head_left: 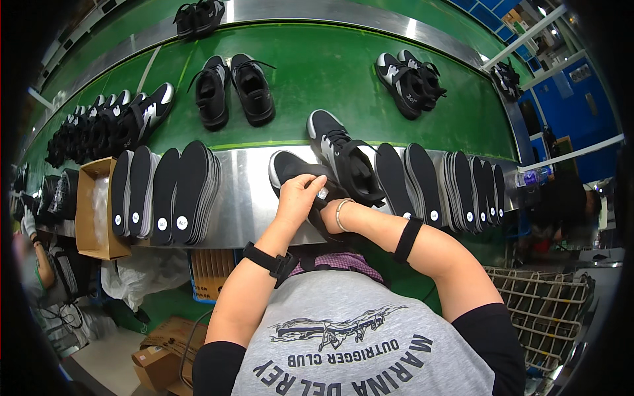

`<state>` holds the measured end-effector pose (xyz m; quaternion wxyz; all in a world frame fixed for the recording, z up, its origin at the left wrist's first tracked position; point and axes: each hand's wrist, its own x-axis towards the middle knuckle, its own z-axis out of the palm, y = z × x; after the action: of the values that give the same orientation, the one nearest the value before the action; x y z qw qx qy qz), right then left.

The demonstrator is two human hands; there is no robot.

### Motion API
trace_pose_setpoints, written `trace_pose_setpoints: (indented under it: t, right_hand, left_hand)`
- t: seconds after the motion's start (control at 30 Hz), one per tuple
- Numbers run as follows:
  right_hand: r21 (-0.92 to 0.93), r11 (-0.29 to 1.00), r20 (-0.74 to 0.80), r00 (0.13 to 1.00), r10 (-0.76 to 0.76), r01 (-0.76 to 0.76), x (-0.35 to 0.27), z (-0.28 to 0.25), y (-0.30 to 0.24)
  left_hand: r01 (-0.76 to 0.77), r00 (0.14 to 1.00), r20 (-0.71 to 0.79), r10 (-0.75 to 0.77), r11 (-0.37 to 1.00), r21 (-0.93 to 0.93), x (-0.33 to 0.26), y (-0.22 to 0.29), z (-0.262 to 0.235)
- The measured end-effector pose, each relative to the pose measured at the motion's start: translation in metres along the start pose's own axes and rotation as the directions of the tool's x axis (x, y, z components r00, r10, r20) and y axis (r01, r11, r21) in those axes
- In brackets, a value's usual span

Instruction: Inspecting shoes, inserting insoles, and organizing shoe components in a manufacturing facility.

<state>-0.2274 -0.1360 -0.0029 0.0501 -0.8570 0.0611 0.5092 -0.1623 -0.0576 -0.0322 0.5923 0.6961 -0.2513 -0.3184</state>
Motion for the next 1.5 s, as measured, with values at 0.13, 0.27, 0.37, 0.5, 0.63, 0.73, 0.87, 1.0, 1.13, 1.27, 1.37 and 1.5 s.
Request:
trace_pose_setpoints:
  t: [0.13,0.27,0.37,0.5,0.63,0.73,0.87,1.0,1.13,1.27,1.37,1.5]
  right_hand:
    - [0.386,0.859,-0.031,0.926,0.376,-0.336,-0.001,0.005,-0.008]
    - [-0.022,0.987,-0.130,0.979,0.158,-0.162,-0.001,0.013,-0.004]
    - [-0.033,0.990,-0.163,0.978,0.127,-0.135,-0.008,0.015,0.001]
    - [-0.058,0.997,-0.008,0.999,-0.052,0.051,-0.063,-0.001,0.000]
    - [-0.002,0.997,0.049,0.996,-0.072,0.072,-0.058,0.014,0.006]
    - [-0.016,0.998,0.056,0.996,-0.065,0.066,-0.054,0.017,0.009]
    - [0.036,0.990,-0.019,0.991,-0.133,0.133,-0.052,0.026,0.017]
    - [0.298,0.741,-0.831,0.546,-0.108,0.602,-0.077,0.034,0.033]
    - [0.262,0.954,-0.911,0.365,0.195,0.143,-0.089,0.048,0.063]
    - [0.361,0.929,-0.812,0.516,0.274,0.075,-0.058,0.093,0.081]
    - [0.333,0.935,-0.782,0.590,0.200,0.125,-0.073,0.094,0.062]
    - [0.305,0.941,-0.715,0.688,0.123,0.148,-0.087,0.101,0.062]
  left_hand:
    - [0.042,0.999,0.021,-0.041,0.998,-0.049,0.002,-0.004,0.000]
    - [0.043,0.999,0.015,-0.043,0.999,-0.003,-0.001,0.000,0.000]
    - [0.034,0.999,0.000,-0.034,0.999,0.039,-0.001,0.000,0.001]
    - [0.017,1.000,0.002,-0.017,0.999,0.035,-0.003,-0.005,-0.002]
    - [-0.021,1.000,-0.007,0.022,0.999,0.047,-0.002,0.004,0.004]
    - [-0.031,1.000,0.000,0.031,0.998,0.048,-0.001,0.004,0.008]
    - [-0.037,0.999,0.032,0.032,0.989,0.145,-0.002,0.018,0.002]
    - [-0.181,0.983,0.035,0.178,0.951,0.252,0.007,0.029,-0.038]
    - [-0.263,0.951,0.028,0.306,0.763,0.590,0.016,0.052,-0.077]
    - [-0.237,0.855,-0.029,0.517,0.441,0.866,0.000,0.067,-0.048]
    - [-0.413,0.862,0.102,0.496,0.571,0.709,-0.026,0.071,-0.002]
    - [-0.456,0.881,0.268,0.391,0.547,0.702,-0.030,0.045,0.052]
